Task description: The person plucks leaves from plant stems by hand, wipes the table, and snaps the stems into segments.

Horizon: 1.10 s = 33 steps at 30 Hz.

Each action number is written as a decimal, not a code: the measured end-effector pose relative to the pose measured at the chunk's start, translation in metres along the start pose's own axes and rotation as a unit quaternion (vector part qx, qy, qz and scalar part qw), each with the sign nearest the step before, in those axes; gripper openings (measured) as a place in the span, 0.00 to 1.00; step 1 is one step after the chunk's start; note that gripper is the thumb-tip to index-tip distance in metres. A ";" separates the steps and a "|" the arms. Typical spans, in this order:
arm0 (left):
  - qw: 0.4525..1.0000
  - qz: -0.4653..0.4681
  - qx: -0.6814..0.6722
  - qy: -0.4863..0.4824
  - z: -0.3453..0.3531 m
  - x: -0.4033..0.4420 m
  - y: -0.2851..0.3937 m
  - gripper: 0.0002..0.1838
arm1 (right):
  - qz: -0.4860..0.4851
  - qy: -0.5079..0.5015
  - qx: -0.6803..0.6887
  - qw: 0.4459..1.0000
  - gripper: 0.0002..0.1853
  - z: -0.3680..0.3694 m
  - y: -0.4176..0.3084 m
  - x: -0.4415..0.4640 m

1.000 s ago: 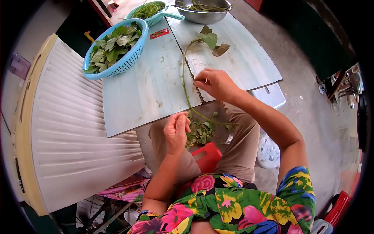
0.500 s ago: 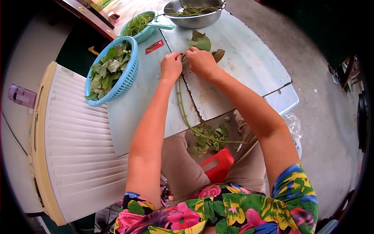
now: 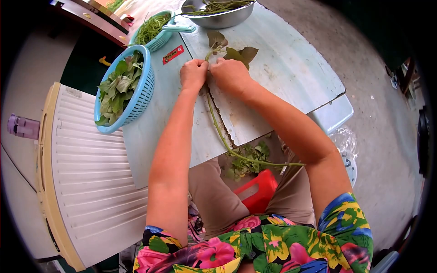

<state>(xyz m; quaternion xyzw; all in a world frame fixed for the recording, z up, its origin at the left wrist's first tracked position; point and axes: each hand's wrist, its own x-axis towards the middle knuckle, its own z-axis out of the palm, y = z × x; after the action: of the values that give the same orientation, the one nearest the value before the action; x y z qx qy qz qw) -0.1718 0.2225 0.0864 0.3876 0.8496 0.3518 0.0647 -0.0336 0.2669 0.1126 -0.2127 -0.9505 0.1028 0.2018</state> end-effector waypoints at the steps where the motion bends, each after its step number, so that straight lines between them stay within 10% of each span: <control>1: 1.000 0.000 0.000 0.000 0.002 0.003 -0.002 0.13 | 0.002 -0.024 -0.017 1.000 0.07 -0.004 -0.005 -0.003; 9: 0.997 0.040 0.053 0.037 -0.006 -0.002 -0.008 0.14 | 0.046 -0.011 0.233 0.971 0.08 -0.066 0.009 -0.049; 13: 0.983 0.076 -0.113 0.119 -0.023 -0.034 0.012 0.14 | 0.138 -0.100 0.501 0.848 0.09 -0.122 0.010 -0.082; 22: 0.845 -0.073 -0.509 -0.145 -0.077 -0.250 0.081 0.11 | 0.209 -0.132 0.756 0.606 0.07 -0.118 -0.041 -0.169; 33: 0.642 -0.353 -0.619 -0.281 -0.016 -0.346 -0.009 0.08 | 0.267 -0.210 0.677 0.653 0.08 0.012 -0.049 -0.258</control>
<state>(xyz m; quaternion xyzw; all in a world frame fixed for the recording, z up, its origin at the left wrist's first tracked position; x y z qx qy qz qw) 0.0556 -0.0339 0.0364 0.0078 0.4468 0.6200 0.6449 0.1571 0.1065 0.0275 -0.2341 -0.5367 0.8092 0.0484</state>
